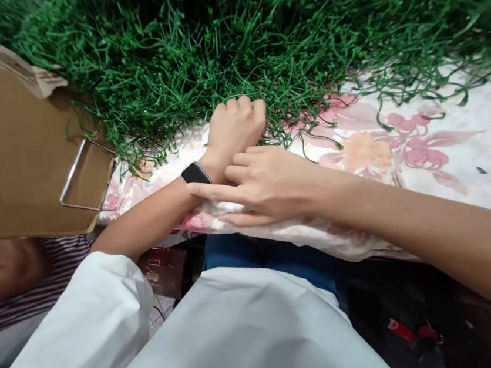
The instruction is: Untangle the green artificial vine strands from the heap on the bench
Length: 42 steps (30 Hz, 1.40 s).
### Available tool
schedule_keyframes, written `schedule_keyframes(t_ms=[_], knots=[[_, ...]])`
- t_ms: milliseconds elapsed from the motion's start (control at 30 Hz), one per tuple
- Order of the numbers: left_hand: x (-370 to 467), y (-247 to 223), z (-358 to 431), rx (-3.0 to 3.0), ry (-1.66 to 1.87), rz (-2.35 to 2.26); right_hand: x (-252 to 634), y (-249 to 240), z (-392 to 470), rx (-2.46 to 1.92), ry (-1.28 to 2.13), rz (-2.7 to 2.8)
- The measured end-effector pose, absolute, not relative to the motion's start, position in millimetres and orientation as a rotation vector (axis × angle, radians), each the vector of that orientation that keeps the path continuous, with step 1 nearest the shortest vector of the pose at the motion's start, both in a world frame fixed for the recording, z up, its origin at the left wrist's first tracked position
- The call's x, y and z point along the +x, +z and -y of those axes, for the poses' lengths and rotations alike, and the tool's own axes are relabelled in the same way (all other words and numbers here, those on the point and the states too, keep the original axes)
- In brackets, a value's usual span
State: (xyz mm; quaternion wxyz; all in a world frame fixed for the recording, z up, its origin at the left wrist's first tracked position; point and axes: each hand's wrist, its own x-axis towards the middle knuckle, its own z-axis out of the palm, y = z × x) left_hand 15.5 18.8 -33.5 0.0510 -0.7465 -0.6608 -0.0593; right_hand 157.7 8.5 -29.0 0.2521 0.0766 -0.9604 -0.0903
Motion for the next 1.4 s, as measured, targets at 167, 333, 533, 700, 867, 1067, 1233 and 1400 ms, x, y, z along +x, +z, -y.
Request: schedule_keyframes(t_ms=[167,333,533,700,867,1067,1233,1400], knots=[[18.5,-31.6,-16.5,-2.298,-0.223,2.039,160.0,-26.5,-8.9,0.174,-0.029,2.549],[22.4,-29.5,-16.2,-2.357,-0.290,2.073,159.2,-26.9,-7.9,0.096,0.062,2.538],[25.7,-31.4,-15.7,-2.332,-0.214,2.025,158.0,-21.2,-3.8,0.139,-0.003,2.565],[28.6,-27.1,-9.5,-2.380,-0.207,1.993,162.2,-21.0,-6.5,0.293,0.426,2.469],[30.2,-25.4,-10.0,-2.356,-0.378,2.138,163.7,-25.5,-6.8,0.220,0.364,2.474],[31.3,-19.8,-7.3,-2.361,-0.353,2.166,160.2,-27.2,-5.1,0.217,0.322,2.468],[31.6,-16.3,-3.9,-2.374,-0.227,2.099,158.9,-22.2,-1.5,0.243,0.514,2.496],[31.6,-17.2,-3.4,-2.386,-0.124,2.012,163.6,-18.5,2.0,0.157,0.840,2.419]])
